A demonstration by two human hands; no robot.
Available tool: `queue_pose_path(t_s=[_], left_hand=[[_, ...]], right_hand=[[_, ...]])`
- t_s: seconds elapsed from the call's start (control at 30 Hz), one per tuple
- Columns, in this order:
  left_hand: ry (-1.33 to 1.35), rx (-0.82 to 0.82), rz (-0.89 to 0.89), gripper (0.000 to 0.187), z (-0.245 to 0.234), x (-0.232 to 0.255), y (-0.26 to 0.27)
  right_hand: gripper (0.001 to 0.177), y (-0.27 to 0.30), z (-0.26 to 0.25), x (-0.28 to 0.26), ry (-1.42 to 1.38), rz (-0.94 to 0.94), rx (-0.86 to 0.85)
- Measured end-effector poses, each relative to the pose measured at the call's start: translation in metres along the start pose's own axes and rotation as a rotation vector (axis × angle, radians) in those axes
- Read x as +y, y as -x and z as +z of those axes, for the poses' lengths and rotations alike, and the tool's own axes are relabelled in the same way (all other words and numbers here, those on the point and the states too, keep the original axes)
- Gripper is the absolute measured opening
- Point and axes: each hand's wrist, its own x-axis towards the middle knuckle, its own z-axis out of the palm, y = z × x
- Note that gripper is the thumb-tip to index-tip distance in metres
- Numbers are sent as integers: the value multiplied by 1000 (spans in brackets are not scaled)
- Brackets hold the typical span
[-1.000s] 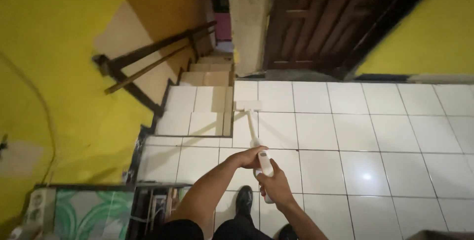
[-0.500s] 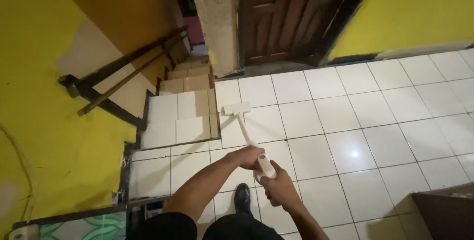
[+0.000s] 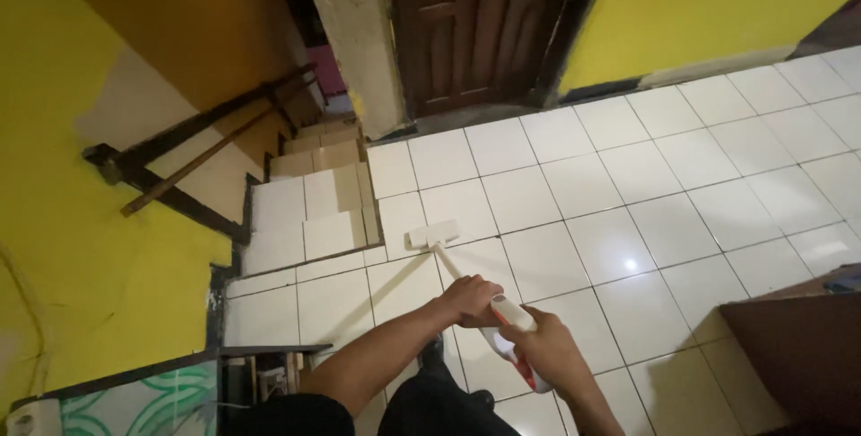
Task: The person plugs a vacuum cleaner into a power strip, turns it on, and vacuums the tiled floor.
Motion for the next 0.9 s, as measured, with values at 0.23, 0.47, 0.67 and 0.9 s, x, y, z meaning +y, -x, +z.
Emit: queue_pose_path(t_s=[0.23,0.47,0.67,0.9], left_hand=[[24,-20,-47,64,18,35,-2],[-16,-38,-62,69,20,24,-22],[-65,-39,-36,69,6,-20,-49],[-110,-77,-49,72,-39,-95,-77]], right_hand=[[46,22,-28,29,-101,-149,-25],[55,8,-28,16,68,-72,92],[57,-38,-22,-3,112,-52,121],[61,-119,7,-38,152,-189,130]])
